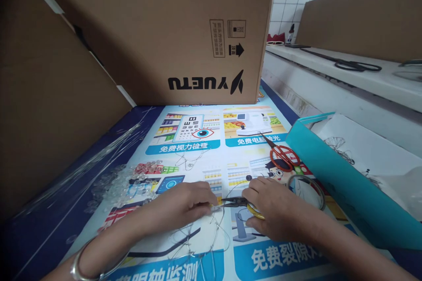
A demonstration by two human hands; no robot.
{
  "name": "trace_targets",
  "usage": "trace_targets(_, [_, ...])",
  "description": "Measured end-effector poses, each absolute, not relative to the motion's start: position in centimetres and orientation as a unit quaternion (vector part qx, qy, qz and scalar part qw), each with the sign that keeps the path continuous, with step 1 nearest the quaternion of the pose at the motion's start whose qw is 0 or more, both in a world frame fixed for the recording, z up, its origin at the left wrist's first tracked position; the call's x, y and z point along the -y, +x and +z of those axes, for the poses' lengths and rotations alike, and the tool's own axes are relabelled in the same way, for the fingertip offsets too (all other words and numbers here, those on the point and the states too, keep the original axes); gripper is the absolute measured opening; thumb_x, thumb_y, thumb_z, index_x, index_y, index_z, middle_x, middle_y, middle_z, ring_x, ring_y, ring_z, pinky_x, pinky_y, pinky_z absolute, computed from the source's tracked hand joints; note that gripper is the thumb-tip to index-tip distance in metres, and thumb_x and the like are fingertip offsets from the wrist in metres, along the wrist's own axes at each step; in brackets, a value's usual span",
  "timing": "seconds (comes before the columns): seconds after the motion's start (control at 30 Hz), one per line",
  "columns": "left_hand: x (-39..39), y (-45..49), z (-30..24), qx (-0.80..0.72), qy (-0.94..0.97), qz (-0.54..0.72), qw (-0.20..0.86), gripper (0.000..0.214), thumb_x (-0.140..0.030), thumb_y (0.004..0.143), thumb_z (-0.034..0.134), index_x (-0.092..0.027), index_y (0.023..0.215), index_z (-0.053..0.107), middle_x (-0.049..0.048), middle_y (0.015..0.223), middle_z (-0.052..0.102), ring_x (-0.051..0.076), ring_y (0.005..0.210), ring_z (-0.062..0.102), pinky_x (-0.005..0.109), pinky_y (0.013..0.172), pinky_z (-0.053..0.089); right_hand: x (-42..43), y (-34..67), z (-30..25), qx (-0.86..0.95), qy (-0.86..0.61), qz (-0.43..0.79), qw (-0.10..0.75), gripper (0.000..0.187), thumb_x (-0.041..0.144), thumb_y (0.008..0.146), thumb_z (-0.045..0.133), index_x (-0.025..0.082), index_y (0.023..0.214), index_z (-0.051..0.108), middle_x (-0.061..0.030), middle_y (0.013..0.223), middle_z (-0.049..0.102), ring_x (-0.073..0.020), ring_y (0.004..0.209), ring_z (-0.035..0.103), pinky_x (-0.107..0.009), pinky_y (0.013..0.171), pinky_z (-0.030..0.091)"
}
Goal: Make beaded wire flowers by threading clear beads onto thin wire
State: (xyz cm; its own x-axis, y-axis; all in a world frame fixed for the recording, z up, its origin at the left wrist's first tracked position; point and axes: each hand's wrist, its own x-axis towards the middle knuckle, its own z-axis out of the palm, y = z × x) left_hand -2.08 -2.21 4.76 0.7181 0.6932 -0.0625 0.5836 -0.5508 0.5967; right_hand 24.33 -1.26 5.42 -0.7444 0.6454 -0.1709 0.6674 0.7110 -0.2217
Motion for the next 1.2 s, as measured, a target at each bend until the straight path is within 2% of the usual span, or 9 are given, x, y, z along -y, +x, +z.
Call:
trace_targets(0.17, [2.2,-2.3,4.9,-0.351,0.875,0.094,0.321,0.013,-0.024,0.089,0.054,-0.025,0.099,0.063,0.0008,0.092,0.063,0.016,0.085,0.058,0.024,0.071,0.042,1.3,24.7,6.1,-0.923,0.353,-0.143,0.044,0.03,0.037,0.079,0.058,0.02,0.103,0.056,-0.0091,0.105,0.056,-0.0273,0.096,0.048,-0.042,0.082,0.038])
trace_targets(0.5, [1.8,-1.5,3.8,-0.322,0.867,0.145,0.352,0.015,-0.022,0.092,0.05,-0.019,0.085,0.064,-0.0006,0.08,0.065,0.013,0.079,0.057,0.022,0.07,0.04,2.9,23.9,8.0,-0.927,0.316,-0.187,0.071,0.025,0.035,0.079,0.057,0.021,0.1,0.057,-0.008,0.098,0.057,-0.0261,0.09,0.052,-0.039,0.077,0.04])
trace_targets(0.73, [1.7,-1.3,3.3,-0.359,0.844,0.165,0.364,0.016,-0.019,0.091,0.05,-0.018,0.085,0.065,0.0007,0.082,0.066,0.013,0.077,0.058,0.023,0.069,0.04,3.9,23.2,6.8,-0.937,0.29,-0.181,0.074,0.032,0.038,0.076,0.06,0.022,0.104,0.057,-0.0081,0.098,0.057,-0.0272,0.089,0.051,-0.039,0.075,0.039])
trace_targets(0.97, [1.9,-1.1,2.6,-0.392,0.833,0.172,0.35,0.017,-0.019,0.09,0.048,-0.018,0.08,0.062,-0.0019,0.077,0.064,0.011,0.071,0.056,0.021,0.064,0.038,3.6,22.9,6.6,-0.943,0.273,-0.174,0.075,0.028,0.037,0.079,0.058,0.022,0.102,0.058,-0.007,0.094,0.058,-0.0251,0.087,0.051,-0.037,0.074,0.038])
trace_targets(1.2, [2.2,-1.0,2.4,-0.427,0.824,0.156,0.337,0.017,-0.024,0.09,0.046,-0.019,0.077,0.057,-0.0037,0.072,0.06,0.011,0.065,0.053,0.02,0.058,0.034,3.8,22.8,6.2,-0.95,0.256,-0.163,0.076,0.031,0.039,0.083,0.053,0.024,0.11,0.055,-0.0068,0.096,0.058,-0.0258,0.089,0.051,-0.04,0.078,0.038])
